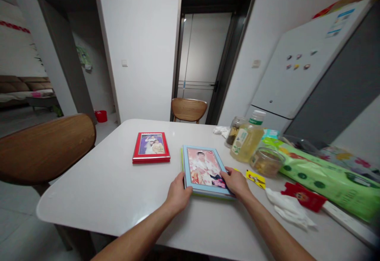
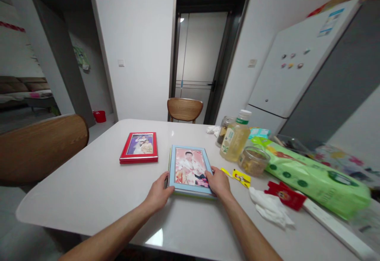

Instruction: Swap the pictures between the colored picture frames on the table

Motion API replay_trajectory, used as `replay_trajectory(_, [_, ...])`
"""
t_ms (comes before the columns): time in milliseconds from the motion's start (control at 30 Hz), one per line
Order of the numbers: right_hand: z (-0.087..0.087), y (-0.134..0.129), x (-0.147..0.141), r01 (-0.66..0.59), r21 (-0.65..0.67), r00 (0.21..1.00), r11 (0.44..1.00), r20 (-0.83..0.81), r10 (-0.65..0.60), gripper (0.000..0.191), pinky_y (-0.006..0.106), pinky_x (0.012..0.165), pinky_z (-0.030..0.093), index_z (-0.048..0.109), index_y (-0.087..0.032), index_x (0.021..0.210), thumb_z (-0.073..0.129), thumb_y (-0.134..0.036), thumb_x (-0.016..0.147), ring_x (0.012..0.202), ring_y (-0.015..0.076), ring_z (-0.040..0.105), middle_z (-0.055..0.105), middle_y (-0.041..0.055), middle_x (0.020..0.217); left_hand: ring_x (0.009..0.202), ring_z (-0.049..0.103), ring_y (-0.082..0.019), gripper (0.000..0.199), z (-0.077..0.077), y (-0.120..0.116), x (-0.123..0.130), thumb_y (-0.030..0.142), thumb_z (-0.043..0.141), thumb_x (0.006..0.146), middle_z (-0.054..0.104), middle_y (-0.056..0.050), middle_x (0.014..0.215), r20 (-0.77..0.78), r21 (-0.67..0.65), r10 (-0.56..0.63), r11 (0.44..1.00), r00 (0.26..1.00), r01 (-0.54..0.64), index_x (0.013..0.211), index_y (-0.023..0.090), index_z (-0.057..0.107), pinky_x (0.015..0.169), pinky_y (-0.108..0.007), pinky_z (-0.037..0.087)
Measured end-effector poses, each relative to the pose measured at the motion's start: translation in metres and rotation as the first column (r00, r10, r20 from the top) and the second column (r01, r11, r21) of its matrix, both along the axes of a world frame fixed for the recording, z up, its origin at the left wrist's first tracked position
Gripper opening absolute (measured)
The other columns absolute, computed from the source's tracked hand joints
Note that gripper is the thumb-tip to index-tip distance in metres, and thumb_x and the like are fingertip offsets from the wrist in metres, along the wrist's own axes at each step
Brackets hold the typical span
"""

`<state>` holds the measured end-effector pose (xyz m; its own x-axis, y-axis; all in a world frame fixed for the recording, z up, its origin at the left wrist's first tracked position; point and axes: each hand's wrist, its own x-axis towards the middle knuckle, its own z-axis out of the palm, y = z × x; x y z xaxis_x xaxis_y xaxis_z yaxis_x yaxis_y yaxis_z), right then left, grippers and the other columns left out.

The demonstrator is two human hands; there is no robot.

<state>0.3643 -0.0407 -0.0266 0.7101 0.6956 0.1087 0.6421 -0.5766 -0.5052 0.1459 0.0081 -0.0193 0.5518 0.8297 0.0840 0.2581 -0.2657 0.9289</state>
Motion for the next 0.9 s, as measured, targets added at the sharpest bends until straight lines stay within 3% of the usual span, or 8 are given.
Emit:
replay_trajectory(100, [-0.007,0.000,0.004,-0.040,-0.050,0.999,0.998,0.031,0.041,0.047,0.027,0.079,0.038,0.055,-0.011,0.109,0.043,-0.033,0.070,0.095,0.0225,0.054,0.060,0.0122,0.105,0.108,0.043,-0.027,0.059,-0.008,-0.002,0.000,0.012,0.056,0.060,0.047,-0.012,0.120,-0.064,0.101,-0.022,0.994,0.998,0.028,0.117,0.014,0.041,0.092,-0.034,0.032])
replay_trajectory(233, [-0.009,0.007,0.012,-0.070,-0.104,0.995,0.992,0.069,0.077,0.045,0.028,0.076,0.039,0.054,-0.014,0.110,0.039,-0.035,0.073,0.094,0.0230,0.055,0.060,0.0106,0.105,0.120,0.030,-0.027,0.068,-0.020,0.005,0.015,0.003,0.048,0.060,0.031,-0.014,0.132,-0.216,0.268,-0.037,0.959,0.976,0.095,0.125,0.012,0.032,0.097,-0.034,0.027])
replay_trajectory(467, [0.005,0.030,0.025,-0.021,-0.147,0.987,0.989,0.157,0.044,0.050,0.035,0.072,0.040,0.053,-0.005,0.109,0.037,-0.036,0.073,0.088,0.0287,0.056,0.060,0.0186,0.098,0.114,0.039,-0.025,0.068,-0.013,0.036,0.034,0.008,0.054,0.059,0.038,-0.014,0.128,-0.265,0.345,-0.033,0.930,0.964,0.127,0.124,0.011,0.034,0.094,-0.032,0.032])
replay_trajectory(533, [0.010,0.035,0.010,-0.045,-0.040,0.965,0.998,0.258,0.053,0.052,0.038,0.082,0.036,0.049,-0.003,0.113,0.036,-0.034,0.074,0.100,0.0290,0.049,0.054,0.0201,0.108,0.118,0.033,-0.024,0.070,-0.006,0.050,0.019,0.012,0.059,0.059,0.035,-0.013,0.130,-0.272,0.379,-0.004,0.919,0.962,0.111,0.124,0.012,0.034,0.098,-0.031,0.028])
replay_trajectory(600, [0.016,0.044,-0.019,-0.171,0.124,0.938,0.977,0.325,0.122,0.049,0.036,0.089,0.031,0.049,-0.005,0.112,0.036,-0.032,0.074,0.106,0.0258,0.045,0.051,0.0175,0.114,0.124,0.022,-0.022,0.066,0.000,0.069,-0.007,0.014,0.057,0.063,0.027,-0.012,0.135,-0.272,0.422,0.070,0.905,0.960,0.053,0.124,0.013,0.033,0.102,-0.033,0.016])
replay_trajectory(700, [0.020,0.069,-0.075,-0.378,0.266,0.926,0.887,0.105,0.363,0.045,0.030,0.082,0.038,0.053,-0.008,0.108,0.038,-0.034,0.074,0.089,0.0188,0.055,0.058,0.0128,0.104,0.127,0.008,-0.026,0.055,0.008,0.102,-0.052,0.009,0.049,0.069,0.020,-0.014,0.137,-0.282,0.454,0.249,0.885,0.927,-0.099,0.122,0.012,0.033,0.101,-0.047,0.002])
replay_trajectory(767, [0.019,0.092,-0.108,-0.371,0.313,0.902,0.874,-0.102,0.419,0.046,0.030,0.080,0.039,0.055,-0.011,0.106,0.045,-0.036,0.070,0.085,0.0188,0.057,0.061,0.0115,0.097,0.125,0.010,-0.030,0.049,0.010,0.118,-0.077,0.007,0.052,0.066,0.028,-0.017,0.133,-0.311,0.453,0.311,0.879,0.898,-0.147,0.113,0.011,0.041,0.099,-0.050,0.006])
replay_trajectory(900, [0.010,0.130,-0.141,-0.258,0.356,0.897,0.898,-0.258,0.360,0.047,0.036,0.078,0.040,0.059,-0.006,0.097,0.053,-0.036,0.061,0.088,0.0262,0.057,0.064,0.0169,0.088,0.119,0.028,-0.028,0.034,0.011,0.120,-0.103,0.005,0.053,0.062,0.049,-0.014,0.114,-0.342,0.459,0.315,0.878,0.886,-0.135,0.095,0.014,0.052,0.095,-0.039,0.024])
